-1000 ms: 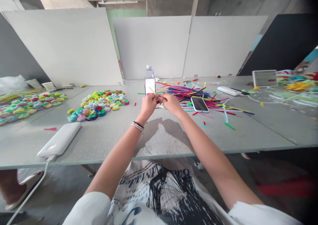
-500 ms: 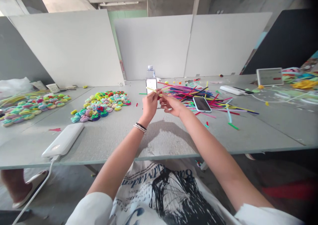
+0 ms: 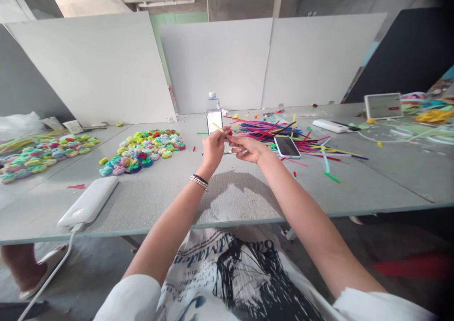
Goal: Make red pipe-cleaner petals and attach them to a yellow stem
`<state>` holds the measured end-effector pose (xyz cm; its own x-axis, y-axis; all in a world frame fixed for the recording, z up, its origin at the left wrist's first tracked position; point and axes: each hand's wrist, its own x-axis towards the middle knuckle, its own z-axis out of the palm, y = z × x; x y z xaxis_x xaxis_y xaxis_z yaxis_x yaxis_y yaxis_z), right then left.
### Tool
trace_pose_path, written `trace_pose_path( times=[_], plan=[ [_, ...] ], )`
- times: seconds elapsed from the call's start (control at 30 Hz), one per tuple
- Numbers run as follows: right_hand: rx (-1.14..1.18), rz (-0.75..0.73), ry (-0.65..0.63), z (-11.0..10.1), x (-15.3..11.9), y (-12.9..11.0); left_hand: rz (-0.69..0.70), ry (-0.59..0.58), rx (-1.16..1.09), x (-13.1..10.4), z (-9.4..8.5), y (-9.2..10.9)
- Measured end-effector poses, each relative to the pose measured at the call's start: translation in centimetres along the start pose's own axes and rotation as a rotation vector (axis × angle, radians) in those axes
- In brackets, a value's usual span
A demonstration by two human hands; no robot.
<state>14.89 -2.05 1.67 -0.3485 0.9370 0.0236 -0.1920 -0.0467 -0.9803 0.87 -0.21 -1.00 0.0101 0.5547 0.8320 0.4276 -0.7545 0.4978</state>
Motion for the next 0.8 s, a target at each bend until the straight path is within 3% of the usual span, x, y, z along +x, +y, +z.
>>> trace_pose_path(
  times=[0.2, 0.37, 0.47, 0.63, 0.8],
  plan=[
    [-0.339, -0.207, 0.216, -0.1, -0.1, 0.0, 0.026, -0.107, 0.039, 0.2, 0.0, -0.4],
    [-1.275, -0.461, 0.445, -0.4, -0.4, -0.1, -0.072, -0.208, 0.098, 0.1, 0.3, -0.7],
    [-1.546, -0.526, 0.458, -0.4, -0.8, 0.0, -0.151, -0.213, 0.072, 0.0, 0.5, -0.7],
    [-1.597, -0.589, 0.453, -0.4, -0.8, 0.4, -0.228, -0.200, -0.002, 0.1, 0.8, -0.8],
    [-1.305, -0.542, 0.448, -0.9, 0.2, 0.8, -0.380, -0.157, -0.235, 0.6, 1.0, -1.3]
  ],
)
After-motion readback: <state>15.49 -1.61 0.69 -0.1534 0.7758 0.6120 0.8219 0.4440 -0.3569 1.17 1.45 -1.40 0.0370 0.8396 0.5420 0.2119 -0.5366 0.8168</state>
